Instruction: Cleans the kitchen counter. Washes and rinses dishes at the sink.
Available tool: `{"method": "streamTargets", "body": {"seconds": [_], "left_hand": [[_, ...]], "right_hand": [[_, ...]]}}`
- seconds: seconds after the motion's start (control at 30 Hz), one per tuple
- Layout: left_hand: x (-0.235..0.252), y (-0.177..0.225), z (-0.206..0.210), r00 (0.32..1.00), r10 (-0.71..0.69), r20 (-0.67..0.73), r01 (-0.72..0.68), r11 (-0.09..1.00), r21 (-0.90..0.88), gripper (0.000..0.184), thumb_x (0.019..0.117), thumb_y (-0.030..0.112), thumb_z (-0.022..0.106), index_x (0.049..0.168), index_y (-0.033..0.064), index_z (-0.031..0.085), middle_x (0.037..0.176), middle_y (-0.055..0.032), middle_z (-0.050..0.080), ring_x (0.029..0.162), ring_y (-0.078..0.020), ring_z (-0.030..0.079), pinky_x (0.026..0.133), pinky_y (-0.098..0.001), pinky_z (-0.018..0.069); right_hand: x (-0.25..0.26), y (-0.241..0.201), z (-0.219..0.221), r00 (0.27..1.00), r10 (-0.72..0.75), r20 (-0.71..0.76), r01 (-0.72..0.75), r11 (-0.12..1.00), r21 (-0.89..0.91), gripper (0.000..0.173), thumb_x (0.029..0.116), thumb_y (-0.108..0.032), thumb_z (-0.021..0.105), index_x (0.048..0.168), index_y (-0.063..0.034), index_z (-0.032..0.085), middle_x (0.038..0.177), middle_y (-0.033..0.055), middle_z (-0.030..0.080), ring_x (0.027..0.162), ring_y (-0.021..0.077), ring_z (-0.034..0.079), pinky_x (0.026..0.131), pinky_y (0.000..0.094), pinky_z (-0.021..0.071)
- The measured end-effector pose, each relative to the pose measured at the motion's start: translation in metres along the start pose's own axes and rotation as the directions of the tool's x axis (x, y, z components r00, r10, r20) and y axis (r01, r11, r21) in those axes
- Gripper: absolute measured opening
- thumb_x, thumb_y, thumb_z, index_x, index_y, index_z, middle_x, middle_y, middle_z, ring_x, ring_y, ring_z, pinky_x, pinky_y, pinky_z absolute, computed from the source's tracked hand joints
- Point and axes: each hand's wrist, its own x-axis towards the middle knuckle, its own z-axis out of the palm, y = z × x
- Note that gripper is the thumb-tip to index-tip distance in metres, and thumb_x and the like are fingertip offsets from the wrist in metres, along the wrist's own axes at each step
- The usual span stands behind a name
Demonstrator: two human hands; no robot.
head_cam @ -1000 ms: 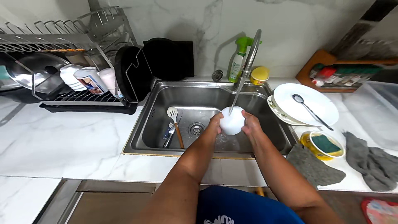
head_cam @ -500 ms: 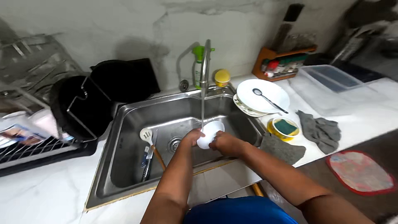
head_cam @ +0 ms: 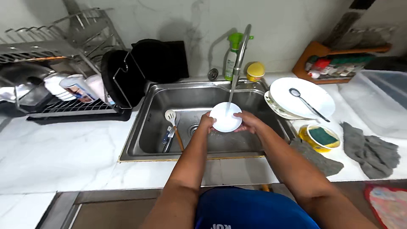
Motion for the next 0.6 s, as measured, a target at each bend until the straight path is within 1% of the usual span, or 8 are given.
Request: {"method": "streamTargets", "body": {"seconds": [0.1, 0.17, 0.27, 0.3, 0.37, 0.43, 0.5, 0.6], "left_hand": [[0.002, -0.008, -0.009, 0.988, -0.143, -0.060, 0.132, 0.978, -0.160, 0.047, 0.0998, 0.003, 0.062, 0.144, 0.0051, 0.047, 0.118, -0.0230, 0.063, 0.092, -0.0296, 0.066, 0.075, -0.0444, 0.0582], [0.003, -0.011, -0.014, 0.964, -0.265, 0.003, 0.263, 0.954, -0.147, 0.046, 0.1031, 0.018, 0.062, 0.143, 0.0017, 0.047, 0.116, -0.0237, 0.063, 0.089, -0.0289, 0.067, 0.076, -0.0422, 0.0592], [-0.005, -0.008, -0.014, 0.963, -0.269, 0.024, 0.269, 0.946, -0.184, 0.048, 0.1032, 0.026, 0.064, 0.141, -0.0002, 0.049, 0.112, -0.0226, 0.066, 0.085, -0.0262, 0.070, 0.074, -0.0376, 0.0603], [-0.006, -0.007, -0.012, 0.974, -0.228, -0.004, 0.221, 0.944, -0.246, 0.047, 0.1022, 0.021, 0.065, 0.141, -0.0006, 0.048, 0.116, -0.0220, 0.064, 0.089, -0.0255, 0.068, 0.076, -0.0373, 0.0593], [-0.009, -0.003, -0.007, 0.985, -0.166, -0.052, 0.136, 0.920, -0.367, 0.045, 0.1003, 0.012, 0.065, 0.140, -0.0001, 0.050, 0.121, -0.0219, 0.063, 0.097, -0.0268, 0.066, 0.081, -0.0396, 0.0576], [-0.023, 0.004, -0.003, 0.984, -0.180, 0.003, 0.168, 0.910, -0.380, 0.043, 0.1018, 0.010, 0.059, 0.142, 0.0003, 0.048, 0.123, -0.0238, 0.063, 0.097, -0.0294, 0.068, 0.082, -0.0422, 0.0594], [-0.035, 0.015, -0.005, 0.979, -0.188, 0.075, 0.202, 0.927, -0.315, 0.037, 0.1040, 0.006, 0.049, 0.140, -0.0019, 0.046, 0.119, -0.0237, 0.063, 0.092, -0.0283, 0.070, 0.079, -0.0414, 0.0610], [-0.048, 0.035, -0.026, 0.998, -0.062, -0.028, 0.061, 0.998, -0.031, 0.043, 0.1018, 0.000, 0.045, 0.145, 0.0007, 0.041, 0.120, -0.0216, 0.060, 0.087, -0.0269, 0.067, 0.071, -0.0419, 0.0589]], "right_hand": [[0.001, -0.025, 0.035, 0.999, -0.045, 0.017, 0.049, 0.927, -0.372, 0.040, 0.1087, -0.011, 0.045, 0.148, -0.0061, 0.044, 0.118, 0.0240, 0.063, 0.087, 0.0303, 0.069, 0.069, 0.0424, 0.0596], [-0.006, -0.042, 0.049, 0.982, -0.171, 0.084, 0.178, 0.660, -0.730, 0.046, 0.1045, -0.009, 0.051, 0.151, -0.0114, 0.047, 0.128, 0.0257, 0.063, 0.107, 0.0382, 0.067, 0.087, 0.0557, 0.0555], [-0.013, -0.049, 0.051, 0.928, -0.329, 0.174, 0.296, 0.370, -0.881, 0.056, 0.0985, -0.005, 0.057, 0.152, -0.0193, 0.049, 0.130, 0.0299, 0.064, 0.120, 0.0524, 0.061, 0.097, 0.0733, 0.0457], [-0.013, -0.048, 0.047, 0.918, -0.367, 0.152, 0.304, 0.404, -0.862, 0.055, 0.0986, -0.003, 0.056, 0.151, -0.0178, 0.051, 0.130, 0.0309, 0.063, 0.122, 0.0525, 0.060, 0.099, 0.0728, 0.0447], [-0.003, -0.034, 0.036, 0.923, -0.384, 0.010, 0.286, 0.669, -0.686, 0.046, 0.0995, -0.001, 0.055, 0.145, -0.0056, 0.055, 0.132, 0.0308, 0.061, 0.122, 0.0445, 0.061, 0.101, 0.0634, 0.0484], [0.014, -0.013, 0.030, 0.961, -0.254, -0.107, 0.214, 0.932, -0.293, 0.046, 0.0981, 0.002, 0.053, 0.143, 0.0009, 0.047, 0.123, 0.0241, 0.061, 0.099, 0.0311, 0.067, 0.080, 0.0491, 0.0595], [0.029, 0.002, 0.037, 0.992, -0.105, -0.064, 0.107, 0.994, 0.037, 0.040, 0.0965, 0.003, 0.051, 0.136, 0.0008, 0.044, 0.106, 0.0188, 0.060, 0.078, 0.0250, 0.064, 0.063, 0.0420, 0.0582], [0.040, 0.002, 0.054, 0.992, 0.049, 0.112, -0.059, 0.994, 0.091, 0.034, 0.1021, -0.004, 0.047, 0.135, 0.0006, 0.043, 0.104, 0.0200, 0.062, 0.076, 0.0242, 0.068, 0.064, 0.0365, 0.0604]]}}
